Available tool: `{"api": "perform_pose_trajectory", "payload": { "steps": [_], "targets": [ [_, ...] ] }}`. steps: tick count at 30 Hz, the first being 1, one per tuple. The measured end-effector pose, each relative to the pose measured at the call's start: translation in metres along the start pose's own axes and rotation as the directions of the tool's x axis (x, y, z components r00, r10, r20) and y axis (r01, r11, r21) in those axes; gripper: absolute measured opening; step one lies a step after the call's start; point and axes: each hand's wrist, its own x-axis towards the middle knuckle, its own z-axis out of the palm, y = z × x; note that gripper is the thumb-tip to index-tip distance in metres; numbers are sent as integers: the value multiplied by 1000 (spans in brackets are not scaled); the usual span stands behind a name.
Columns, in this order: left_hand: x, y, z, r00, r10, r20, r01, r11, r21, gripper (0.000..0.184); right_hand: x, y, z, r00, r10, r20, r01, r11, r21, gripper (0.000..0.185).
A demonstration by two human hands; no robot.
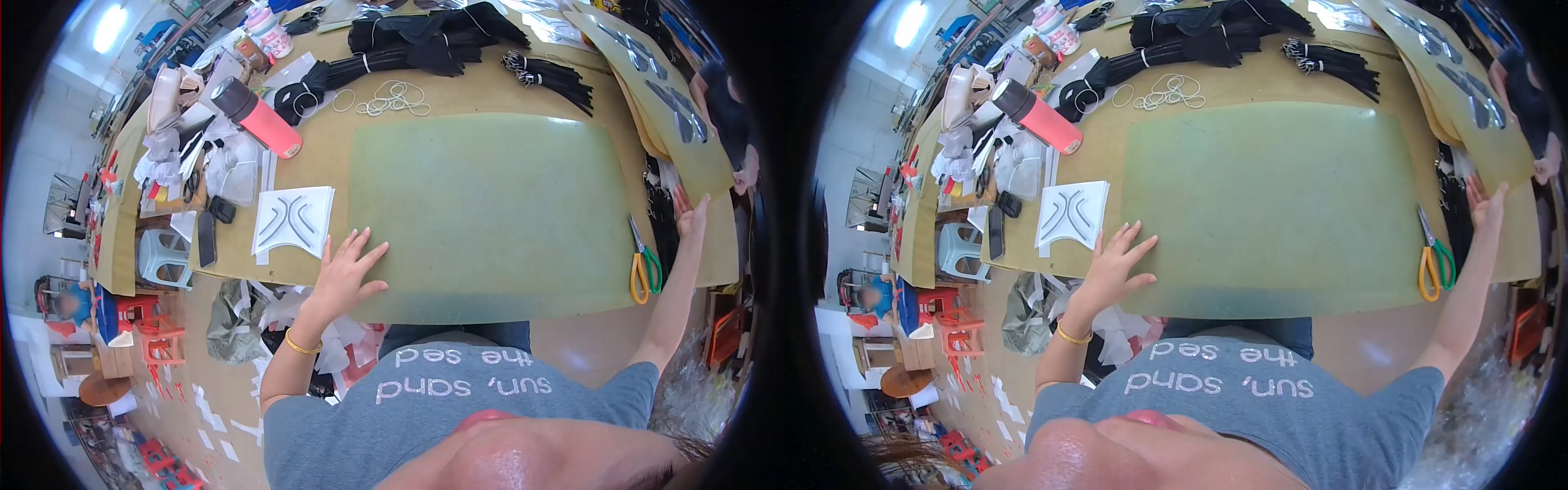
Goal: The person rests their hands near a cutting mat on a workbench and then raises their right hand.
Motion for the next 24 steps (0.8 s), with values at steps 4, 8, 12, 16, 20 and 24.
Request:
{"api": "perform_pose_trajectory", "payload": {
  "steps": [4,8,12,16,20,24],
  "targets": [
    [16,-9,-1,997,60,-49,-65,992,-104,71,22,-9,-74,990,47,-134,-74,978,-198,59],
    [54,-46,-24,995,11,-95,-33,972,-233,72,-56,25,-12,838,-492,-235,439,864,-245,40],
    [123,-98,-49,984,-142,-104,70,857,-510,77,-143,66,134,882,-471,3,440,823,-360,29],
    [211,-137,-87,970,-237,-51,195,888,-416,89,-234,108,277,858,-145,493,355,861,-364,26],
    [289,-185,-120,926,-312,-213,256,933,-253,98,-283,180,378,665,107,739,216,919,-329,23],
    [313,-173,-170,849,-505,-158,420,825,-378,96,-323,255,445,576,124,808,157,953,-258,20]
  ]
}}
